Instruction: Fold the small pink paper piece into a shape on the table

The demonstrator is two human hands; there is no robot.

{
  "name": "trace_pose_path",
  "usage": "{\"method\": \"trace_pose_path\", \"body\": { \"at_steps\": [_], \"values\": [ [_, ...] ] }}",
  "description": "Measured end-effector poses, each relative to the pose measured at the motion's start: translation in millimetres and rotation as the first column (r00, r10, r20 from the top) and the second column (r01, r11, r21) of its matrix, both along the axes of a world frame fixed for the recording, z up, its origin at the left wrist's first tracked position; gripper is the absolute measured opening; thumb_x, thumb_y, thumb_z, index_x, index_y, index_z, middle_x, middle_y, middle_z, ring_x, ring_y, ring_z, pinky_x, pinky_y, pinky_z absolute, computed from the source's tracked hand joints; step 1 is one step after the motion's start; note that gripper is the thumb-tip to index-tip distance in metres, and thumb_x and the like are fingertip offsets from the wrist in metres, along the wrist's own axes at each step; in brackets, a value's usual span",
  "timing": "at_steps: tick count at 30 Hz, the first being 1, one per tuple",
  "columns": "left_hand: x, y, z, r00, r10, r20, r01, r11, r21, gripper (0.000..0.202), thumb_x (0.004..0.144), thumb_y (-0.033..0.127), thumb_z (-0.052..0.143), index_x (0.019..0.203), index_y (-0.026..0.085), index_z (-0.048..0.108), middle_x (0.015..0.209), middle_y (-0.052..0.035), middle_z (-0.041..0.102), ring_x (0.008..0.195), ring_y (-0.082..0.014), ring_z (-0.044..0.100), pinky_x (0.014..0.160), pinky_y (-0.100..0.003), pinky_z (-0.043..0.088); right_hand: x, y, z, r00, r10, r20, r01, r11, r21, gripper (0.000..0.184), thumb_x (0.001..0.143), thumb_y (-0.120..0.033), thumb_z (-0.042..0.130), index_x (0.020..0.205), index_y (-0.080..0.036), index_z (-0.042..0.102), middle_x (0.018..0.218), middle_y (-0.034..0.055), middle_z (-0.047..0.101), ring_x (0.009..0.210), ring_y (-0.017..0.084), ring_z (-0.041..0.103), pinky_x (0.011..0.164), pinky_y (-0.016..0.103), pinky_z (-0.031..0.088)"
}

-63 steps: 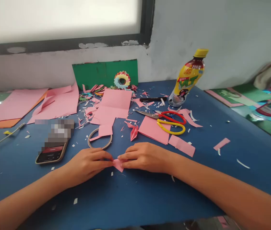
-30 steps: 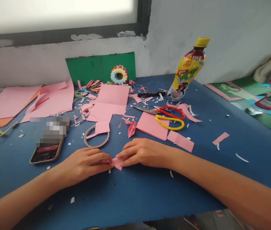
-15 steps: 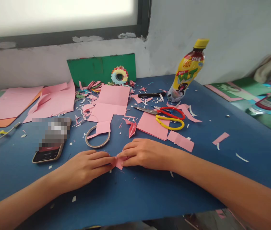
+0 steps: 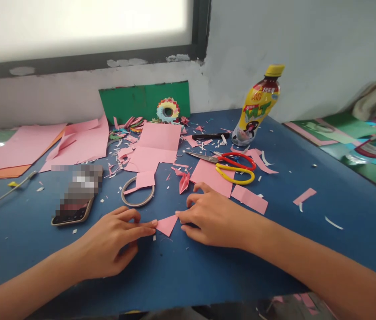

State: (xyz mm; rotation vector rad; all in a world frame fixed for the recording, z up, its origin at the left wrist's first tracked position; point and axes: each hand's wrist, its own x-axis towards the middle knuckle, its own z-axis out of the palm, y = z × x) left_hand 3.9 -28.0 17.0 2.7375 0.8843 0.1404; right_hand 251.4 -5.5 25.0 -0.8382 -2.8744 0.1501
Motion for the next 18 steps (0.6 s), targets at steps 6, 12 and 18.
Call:
{"method": "trace_pose_path", "body": {
  "at_steps": [6, 12, 18],
  "values": [
    [0, -2, 10.1, 0.989, 0.144, 0.020, -0.143, 0.989, -0.040, 0.030, 0.074, 0.016, 0.049, 0.097, 0.024, 0.067, 0.072, -0.0030, 0.066, 0.075, -0.0181, 0.056, 0.078, -0.035, 0.042, -5, 3, -15.7, 0.989, -0.054, -0.137, 0.063, 0.996, 0.063, 0.026, 0.085, -0.032, 0.051, 0.070, -0.020, 0.068, 0.062, 0.0032, 0.065, 0.064, 0.014, 0.057, 0.078, 0.033, 0.035],
    [31, 0, 7.3, 0.933, 0.358, -0.039, -0.357, 0.933, 0.032, 0.029, 0.085, 0.038, 0.044, 0.093, 0.017, 0.063, 0.079, -0.0065, 0.066, 0.077, -0.0227, 0.060, 0.065, -0.033, 0.044, -19, 1, -39.2, 0.957, -0.098, -0.275, 0.092, 0.995, -0.036, 0.016, 0.084, -0.029, 0.054, 0.090, -0.018, 0.063, 0.085, 0.0048, 0.063, 0.080, 0.017, 0.058, 0.073, 0.030, 0.043],
    [40, 9, 3.6, 0.887, 0.457, -0.065, -0.461, 0.868, -0.187, 0.012, 0.078, 0.035, 0.057, 0.082, 0.024, 0.062, 0.072, 0.0023, 0.065, 0.067, -0.0176, 0.060, 0.052, -0.024, 0.036, -22, 0, -34.0, 0.954, -0.203, -0.219, 0.151, 0.961, -0.232, 0.011, 0.080, -0.023, 0.059, 0.089, -0.018, 0.063, 0.085, 0.0046, 0.060, 0.081, 0.018, 0.058, 0.071, 0.029, 0.047]
  ]
}}
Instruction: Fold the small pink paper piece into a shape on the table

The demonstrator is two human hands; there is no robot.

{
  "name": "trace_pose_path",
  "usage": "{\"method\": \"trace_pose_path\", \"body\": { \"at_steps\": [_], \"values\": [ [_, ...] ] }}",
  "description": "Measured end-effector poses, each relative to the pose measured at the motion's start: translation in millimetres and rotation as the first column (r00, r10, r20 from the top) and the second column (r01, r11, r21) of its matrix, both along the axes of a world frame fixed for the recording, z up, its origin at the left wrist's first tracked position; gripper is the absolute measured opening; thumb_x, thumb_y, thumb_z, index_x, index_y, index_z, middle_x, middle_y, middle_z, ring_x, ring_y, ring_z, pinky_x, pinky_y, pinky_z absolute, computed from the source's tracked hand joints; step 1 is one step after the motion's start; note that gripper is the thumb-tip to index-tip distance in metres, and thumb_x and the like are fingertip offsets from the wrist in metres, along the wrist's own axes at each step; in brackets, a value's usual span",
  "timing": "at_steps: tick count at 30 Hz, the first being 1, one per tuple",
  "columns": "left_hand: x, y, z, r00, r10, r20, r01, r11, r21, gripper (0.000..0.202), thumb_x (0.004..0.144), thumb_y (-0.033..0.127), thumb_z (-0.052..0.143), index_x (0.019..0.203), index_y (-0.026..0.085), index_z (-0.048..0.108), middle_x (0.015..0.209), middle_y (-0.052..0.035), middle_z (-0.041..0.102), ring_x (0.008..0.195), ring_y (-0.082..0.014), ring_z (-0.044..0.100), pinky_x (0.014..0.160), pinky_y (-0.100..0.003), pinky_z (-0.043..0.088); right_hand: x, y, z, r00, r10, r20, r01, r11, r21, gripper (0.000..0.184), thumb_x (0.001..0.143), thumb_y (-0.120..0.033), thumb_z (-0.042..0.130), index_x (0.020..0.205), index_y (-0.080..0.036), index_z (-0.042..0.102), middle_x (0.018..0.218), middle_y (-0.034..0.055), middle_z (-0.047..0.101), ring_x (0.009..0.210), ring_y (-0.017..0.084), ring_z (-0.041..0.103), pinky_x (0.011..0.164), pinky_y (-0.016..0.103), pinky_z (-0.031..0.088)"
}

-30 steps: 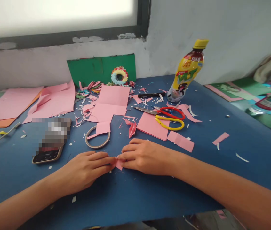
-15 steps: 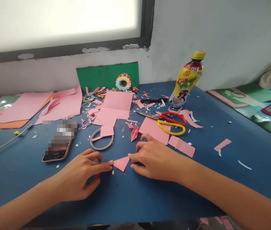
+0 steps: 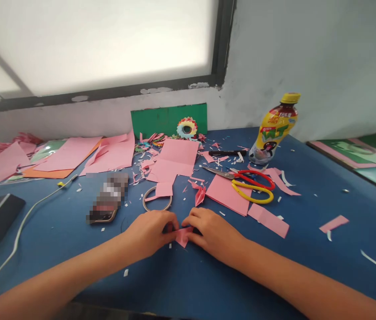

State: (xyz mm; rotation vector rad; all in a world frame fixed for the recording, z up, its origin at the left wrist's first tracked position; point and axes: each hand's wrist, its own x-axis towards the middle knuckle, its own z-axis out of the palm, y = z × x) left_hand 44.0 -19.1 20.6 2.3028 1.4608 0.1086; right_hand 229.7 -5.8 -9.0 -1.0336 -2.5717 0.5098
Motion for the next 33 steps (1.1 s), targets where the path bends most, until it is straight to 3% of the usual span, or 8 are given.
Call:
{"method": "trace_pose_path", "body": {
  "at_steps": [4, 10, 17, 21, 26, 30, 33],
  "values": [
    [-4, 3, -4.0, 0.989, 0.010, 0.150, -0.010, 1.000, -0.002, 0.009, 0.074, 0.020, 0.056, 0.077, 0.024, 0.064, 0.074, 0.0031, 0.064, 0.067, -0.0133, 0.058, 0.055, -0.021, 0.037, 0, 0, 2.3, 0.998, 0.009, -0.060, -0.009, 1.000, -0.011, 0.009, 0.082, -0.019, 0.055, 0.082, -0.019, 0.064, 0.082, 0.0042, 0.059, 0.080, 0.017, 0.058, 0.072, 0.028, 0.046],
    [-1, -2, -8.2, 0.940, 0.037, 0.340, -0.064, 0.996, 0.069, 0.010, 0.075, 0.026, 0.056, 0.076, 0.021, 0.065, 0.073, 0.0016, 0.064, 0.067, -0.0124, 0.058, 0.059, -0.020, 0.042, -1, -4, 9.9, 0.979, -0.071, -0.194, 0.076, 0.997, 0.023, 0.011, 0.080, -0.016, 0.053, 0.075, -0.019, 0.062, 0.077, 0.0028, 0.061, 0.075, 0.015, 0.057, 0.068, 0.026, 0.045],
    [9, -3, -7.6, 0.870, -0.018, 0.493, -0.096, 0.974, 0.204, 0.008, 0.070, 0.017, 0.058, 0.069, 0.017, 0.066, 0.066, 0.0000, 0.063, 0.061, -0.0112, 0.056, 0.057, -0.020, 0.043, -6, -8, 17.3, 0.931, -0.132, -0.341, 0.144, 0.989, 0.012, 0.013, 0.075, -0.013, 0.053, 0.065, -0.019, 0.057, 0.067, 0.0002, 0.058, 0.065, 0.013, 0.055, 0.061, 0.024, 0.044],
    [1, 8, -5.4, 0.872, 0.003, 0.490, -0.155, 0.950, 0.270, 0.009, 0.067, 0.013, 0.057, 0.066, 0.016, 0.065, 0.064, 0.0002, 0.062, 0.058, -0.0104, 0.055, 0.055, -0.020, 0.042, -3, -6, 22.4, 0.911, -0.160, -0.381, 0.176, 0.984, 0.006, 0.013, 0.075, -0.014, 0.054, 0.062, -0.019, 0.055, 0.065, 0.0003, 0.057, 0.063, 0.013, 0.054, 0.060, 0.025, 0.044],
    [-16, 19, 0.9, 0.892, 0.141, 0.430, -0.297, 0.899, 0.323, 0.008, 0.070, 0.015, 0.057, 0.069, 0.015, 0.064, 0.068, -0.0019, 0.065, 0.061, -0.0123, 0.056, 0.060, -0.024, 0.046, 2, -4, 28.0, 0.890, -0.183, -0.419, 0.216, 0.976, 0.033, 0.014, 0.072, -0.011, 0.053, 0.061, -0.018, 0.054, 0.065, 0.0005, 0.056, 0.062, 0.012, 0.053, 0.059, 0.024, 0.044],
    [-11, 13, -1.5, 0.853, -0.028, 0.521, -0.085, 0.978, 0.193, 0.020, 0.074, 0.025, 0.059, 0.091, 0.017, 0.067, 0.080, -0.0023, 0.070, 0.067, -0.0118, 0.062, 0.062, -0.021, 0.049, 2, -3, 24.5, 0.908, -0.154, -0.389, 0.197, 0.978, 0.073, 0.010, 0.075, -0.016, 0.055, 0.066, -0.018, 0.060, 0.069, 0.0018, 0.059, 0.065, 0.013, 0.056, 0.062, 0.025, 0.047],
    [-4, 5, -6.5, 0.848, -0.083, 0.524, -0.020, 0.982, 0.188, 0.015, 0.078, 0.024, 0.057, 0.079, 0.017, 0.070, 0.068, -0.0016, 0.070, 0.057, -0.0099, 0.062, 0.057, -0.018, 0.049, 1, -2, 19.1, 0.923, -0.121, -0.365, 0.192, 0.968, 0.164, 0.009, 0.077, -0.017, 0.055, 0.071, -0.018, 0.062, 0.074, 0.0034, 0.061, 0.070, 0.014, 0.058, 0.066, 0.026, 0.048]
  ]
}}
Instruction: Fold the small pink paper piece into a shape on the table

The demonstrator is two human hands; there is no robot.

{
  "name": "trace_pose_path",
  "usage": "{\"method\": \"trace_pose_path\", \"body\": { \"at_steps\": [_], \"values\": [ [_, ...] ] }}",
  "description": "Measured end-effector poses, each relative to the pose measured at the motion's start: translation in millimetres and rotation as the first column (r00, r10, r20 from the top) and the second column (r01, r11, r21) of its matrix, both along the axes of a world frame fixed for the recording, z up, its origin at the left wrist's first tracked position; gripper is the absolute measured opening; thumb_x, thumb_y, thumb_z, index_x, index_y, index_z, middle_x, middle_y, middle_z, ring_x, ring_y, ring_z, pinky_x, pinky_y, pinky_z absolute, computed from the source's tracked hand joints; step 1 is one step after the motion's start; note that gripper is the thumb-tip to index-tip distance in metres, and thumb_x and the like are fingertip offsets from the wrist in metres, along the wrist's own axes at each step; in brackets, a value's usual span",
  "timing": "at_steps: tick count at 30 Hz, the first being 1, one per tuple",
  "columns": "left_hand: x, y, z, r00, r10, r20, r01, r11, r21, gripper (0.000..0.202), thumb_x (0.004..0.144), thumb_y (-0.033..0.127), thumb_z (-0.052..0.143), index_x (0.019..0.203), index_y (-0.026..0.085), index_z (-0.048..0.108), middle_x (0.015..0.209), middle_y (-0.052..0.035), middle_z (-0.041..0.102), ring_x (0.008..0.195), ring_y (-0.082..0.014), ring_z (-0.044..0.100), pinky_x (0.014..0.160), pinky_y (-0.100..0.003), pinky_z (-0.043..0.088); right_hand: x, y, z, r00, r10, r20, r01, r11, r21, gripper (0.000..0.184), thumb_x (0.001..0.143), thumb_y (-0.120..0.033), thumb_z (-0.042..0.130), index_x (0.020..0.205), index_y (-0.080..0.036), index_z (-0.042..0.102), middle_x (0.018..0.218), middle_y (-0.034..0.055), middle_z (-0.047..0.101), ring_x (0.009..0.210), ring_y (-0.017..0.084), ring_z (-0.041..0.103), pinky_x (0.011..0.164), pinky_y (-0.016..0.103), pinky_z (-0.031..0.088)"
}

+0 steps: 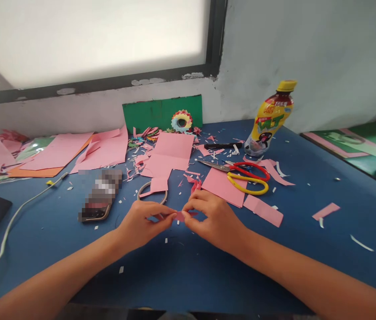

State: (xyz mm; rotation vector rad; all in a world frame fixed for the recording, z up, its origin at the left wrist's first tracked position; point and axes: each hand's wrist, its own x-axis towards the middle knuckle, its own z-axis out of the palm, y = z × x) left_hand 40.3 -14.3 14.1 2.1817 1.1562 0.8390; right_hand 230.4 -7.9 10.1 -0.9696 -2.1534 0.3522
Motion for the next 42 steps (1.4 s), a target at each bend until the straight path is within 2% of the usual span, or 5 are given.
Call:
{"method": "trace_pose_path", "body": {
  "at_steps": [14, 20, 24, 32, 42],
  "values": [
    [3, -5, 2.0, 0.998, -0.001, -0.060, 0.028, 0.891, 0.453, 0.015, 0.079, 0.017, 0.055, 0.070, 0.016, 0.067, 0.056, -0.0014, 0.066, 0.047, -0.0078, 0.057, 0.048, -0.016, 0.046, 8, 10, 6.9, 0.976, -0.137, 0.167, 0.083, 0.952, 0.295, 0.015, 0.072, -0.014, 0.053, 0.063, -0.021, 0.063, 0.071, 0.0001, 0.066, 0.073, 0.016, 0.057, 0.075, 0.033, 0.038],
    [-1, -2, 11.5, 0.956, 0.210, 0.206, -0.242, 0.959, 0.146, 0.011, 0.074, 0.020, 0.062, 0.069, 0.015, 0.070, 0.056, -0.0005, 0.067, 0.046, -0.0100, 0.059, 0.044, -0.017, 0.049, 20, 24, 12.1, 0.994, -0.096, -0.054, 0.077, 0.959, -0.271, 0.013, 0.076, -0.023, 0.052, 0.073, -0.019, 0.064, 0.073, 0.0019, 0.067, 0.068, 0.015, 0.059, 0.064, 0.029, 0.043],
    [0, 2, 7.3, 0.891, 0.296, 0.345, -0.248, 0.953, -0.177, 0.017, 0.075, 0.029, 0.063, 0.079, 0.014, 0.071, 0.060, -0.0015, 0.068, 0.050, -0.0127, 0.063, 0.049, -0.021, 0.055, 8, 15, 8.4, 0.952, 0.066, -0.300, -0.262, 0.681, -0.683, 0.022, 0.077, -0.034, 0.055, 0.087, -0.017, 0.065, 0.077, 0.0024, 0.067, 0.071, 0.014, 0.061, 0.060, 0.024, 0.046],
    [0, 3, -5.2, 0.987, 0.082, 0.135, -0.094, 0.991, 0.091, 0.020, 0.076, 0.027, 0.062, 0.093, 0.019, 0.069, 0.094, -0.0063, 0.070, 0.082, -0.0169, 0.065, 0.062, -0.022, 0.055, 0, 7, -1.3, 0.956, -0.024, -0.291, -0.191, 0.704, -0.684, 0.026, 0.077, -0.039, 0.057, 0.073, -0.015, 0.066, 0.064, 0.0004, 0.062, 0.058, 0.011, 0.054, 0.055, 0.023, 0.043],
    [2, 18, -6.3, 0.949, 0.082, 0.304, 0.069, 0.889, -0.453, 0.028, 0.078, 0.027, 0.055, 0.101, 0.013, 0.061, 0.068, -0.0008, 0.063, 0.057, -0.0100, 0.058, 0.055, -0.021, 0.051, 11, 21, 0.4, 0.953, 0.247, -0.174, -0.300, 0.700, -0.648, 0.025, 0.082, -0.037, 0.051, 0.071, -0.015, 0.058, 0.064, -0.0026, 0.053, 0.060, 0.009, 0.048, 0.056, 0.020, 0.038]
  ]
}}
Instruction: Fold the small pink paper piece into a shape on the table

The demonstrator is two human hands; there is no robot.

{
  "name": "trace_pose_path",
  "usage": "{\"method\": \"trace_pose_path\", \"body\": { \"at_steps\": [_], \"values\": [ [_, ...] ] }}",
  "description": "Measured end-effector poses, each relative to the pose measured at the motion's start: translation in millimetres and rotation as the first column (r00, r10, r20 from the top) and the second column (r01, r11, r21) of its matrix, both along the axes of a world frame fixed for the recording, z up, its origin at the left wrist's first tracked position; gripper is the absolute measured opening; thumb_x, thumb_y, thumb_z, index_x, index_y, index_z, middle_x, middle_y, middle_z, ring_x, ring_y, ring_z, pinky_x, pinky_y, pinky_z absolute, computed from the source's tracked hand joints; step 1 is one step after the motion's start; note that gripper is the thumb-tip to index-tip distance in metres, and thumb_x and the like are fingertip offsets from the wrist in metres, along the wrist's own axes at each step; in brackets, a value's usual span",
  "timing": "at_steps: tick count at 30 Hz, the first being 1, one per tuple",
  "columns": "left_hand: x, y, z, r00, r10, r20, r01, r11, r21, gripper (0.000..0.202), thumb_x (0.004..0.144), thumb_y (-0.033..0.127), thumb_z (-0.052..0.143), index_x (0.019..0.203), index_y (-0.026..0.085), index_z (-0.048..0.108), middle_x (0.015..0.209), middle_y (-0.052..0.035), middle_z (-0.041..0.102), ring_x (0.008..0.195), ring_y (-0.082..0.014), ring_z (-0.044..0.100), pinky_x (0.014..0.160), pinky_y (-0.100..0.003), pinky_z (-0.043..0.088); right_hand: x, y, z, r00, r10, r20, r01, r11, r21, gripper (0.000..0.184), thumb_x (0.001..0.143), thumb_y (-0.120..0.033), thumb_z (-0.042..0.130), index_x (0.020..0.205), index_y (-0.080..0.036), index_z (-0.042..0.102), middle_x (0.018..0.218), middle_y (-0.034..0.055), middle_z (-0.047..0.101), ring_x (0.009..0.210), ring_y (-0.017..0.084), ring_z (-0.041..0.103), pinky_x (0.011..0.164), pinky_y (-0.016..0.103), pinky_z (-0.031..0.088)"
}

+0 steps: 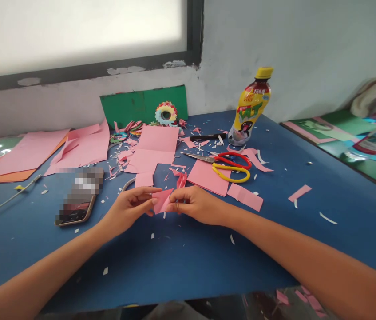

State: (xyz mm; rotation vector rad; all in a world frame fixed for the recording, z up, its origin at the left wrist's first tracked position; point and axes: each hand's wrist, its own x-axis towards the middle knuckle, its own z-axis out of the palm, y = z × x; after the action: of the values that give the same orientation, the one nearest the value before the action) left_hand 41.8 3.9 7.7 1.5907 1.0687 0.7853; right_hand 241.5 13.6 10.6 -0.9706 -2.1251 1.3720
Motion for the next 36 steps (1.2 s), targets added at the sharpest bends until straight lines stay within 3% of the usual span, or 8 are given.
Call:
{"method": "trace_pose_path", "body": {
  "at_steps": [6, 10, 15, 18, 22, 25, 29, 36],
  "values": [
    [3, 9, -5.9, 0.935, 0.089, -0.344, -0.007, 0.972, 0.234, 0.017, 0.078, 0.026, 0.053, 0.074, 0.014, 0.064, 0.065, -0.0005, 0.062, 0.058, -0.0118, 0.055, 0.053, -0.022, 0.043, 2, 5, -5.4, 0.953, -0.156, 0.258, 0.129, 0.985, 0.118, 0.023, 0.081, -0.028, 0.045, 0.061, -0.016, 0.047, 0.056, -0.0047, 0.045, 0.052, 0.008, 0.041, 0.048, 0.021, 0.031],
    [0, 18, -2.9, 0.820, 0.088, -0.565, 0.184, 0.895, 0.407, 0.011, 0.075, 0.023, 0.056, 0.072, 0.017, 0.065, 0.077, -0.0020, 0.063, 0.074, -0.0166, 0.056, 0.067, -0.028, 0.044, 0, 10, -8.5, 0.915, -0.243, 0.322, 0.149, 0.945, 0.290, 0.020, 0.078, -0.026, 0.049, 0.061, -0.016, 0.051, 0.055, -0.0039, 0.049, 0.052, 0.009, 0.042, 0.048, 0.022, 0.030],
    [-5, 33, -4.5, 0.802, -0.051, -0.595, 0.351, 0.846, 0.402, 0.009, 0.076, 0.018, 0.056, 0.078, 0.018, 0.065, 0.083, -0.0018, 0.062, 0.078, -0.0152, 0.057, 0.071, -0.027, 0.044, -4, 16, -17.2, 0.917, -0.325, 0.230, 0.185, 0.859, 0.478, 0.007, 0.077, -0.018, 0.056, 0.080, -0.018, 0.062, 0.074, 0.0001, 0.063, 0.066, 0.012, 0.055, 0.059, 0.023, 0.040],
    [-6, 38, -8.1, 0.828, -0.053, -0.558, 0.325, 0.856, 0.401, 0.010, 0.077, 0.017, 0.057, 0.079, 0.018, 0.066, 0.081, -0.0012, 0.062, 0.071, -0.0126, 0.057, 0.064, -0.024, 0.045, -5, 21, -25.0, 0.932, -0.319, 0.173, 0.169, 0.804, 0.570, 0.009, 0.078, -0.014, 0.056, 0.081, -0.018, 0.064, 0.082, 0.0008, 0.068, 0.075, 0.014, 0.060, 0.067, 0.024, 0.044],
    [-6, 39, -13.9, 0.854, 0.044, -0.519, 0.242, 0.849, 0.469, 0.014, 0.078, 0.016, 0.057, 0.087, 0.018, 0.067, 0.076, -0.0008, 0.062, 0.063, -0.0108, 0.056, 0.057, -0.022, 0.045, -3, 25, -30.9, 0.932, -0.333, 0.143, 0.115, 0.647, 0.753, 0.011, 0.081, -0.015, 0.055, 0.084, -0.018, 0.065, 0.084, 0.0012, 0.069, 0.080, 0.017, 0.062, 0.070, 0.027, 0.047],
    [-11, 40, -18.4, 0.860, 0.037, -0.510, 0.300, 0.771, 0.561, 0.018, 0.082, 0.014, 0.052, 0.093, 0.018, 0.065, 0.086, -0.0033, 0.066, 0.073, -0.0125, 0.060, 0.065, -0.024, 0.049, 0, 25, -31.8, 0.955, -0.250, 0.160, -0.011, 0.508, 0.861, 0.016, 0.086, -0.019, 0.049, 0.087, -0.018, 0.066, 0.087, 0.0014, 0.070, 0.079, 0.016, 0.063, 0.069, 0.027, 0.048],
    [-19, 42, -20.9, 0.827, -0.002, -0.562, 0.461, 0.574, 0.676, 0.022, 0.086, 0.013, 0.044, 0.093, 0.015, 0.065, 0.092, -0.0062, 0.068, 0.081, -0.0151, 0.063, 0.073, -0.027, 0.052, 6, 26, -31.2, 0.972, -0.124, 0.200, -0.140, 0.379, 0.915, 0.020, 0.089, -0.018, 0.046, 0.094, -0.016, 0.065, 0.092, 0.0024, 0.070, 0.083, 0.016, 0.063, 0.073, 0.028, 0.050],
    [-23, 40, -19.0, 0.784, 0.053, -0.619, 0.544, 0.420, 0.726, 0.025, 0.090, 0.015, 0.039, 0.093, 0.013, 0.064, 0.093, -0.0070, 0.069, 0.078, -0.0156, 0.064, 0.070, -0.029, 0.054, 10, 26, -27.1, 0.954, -0.036, 0.298, -0.259, 0.407, 0.876, 0.022, 0.089, -0.017, 0.045, 0.099, -0.017, 0.064, 0.098, 0.0050, 0.067, 0.090, 0.015, 0.061, 0.078, 0.028, 0.050]
  ]
}}
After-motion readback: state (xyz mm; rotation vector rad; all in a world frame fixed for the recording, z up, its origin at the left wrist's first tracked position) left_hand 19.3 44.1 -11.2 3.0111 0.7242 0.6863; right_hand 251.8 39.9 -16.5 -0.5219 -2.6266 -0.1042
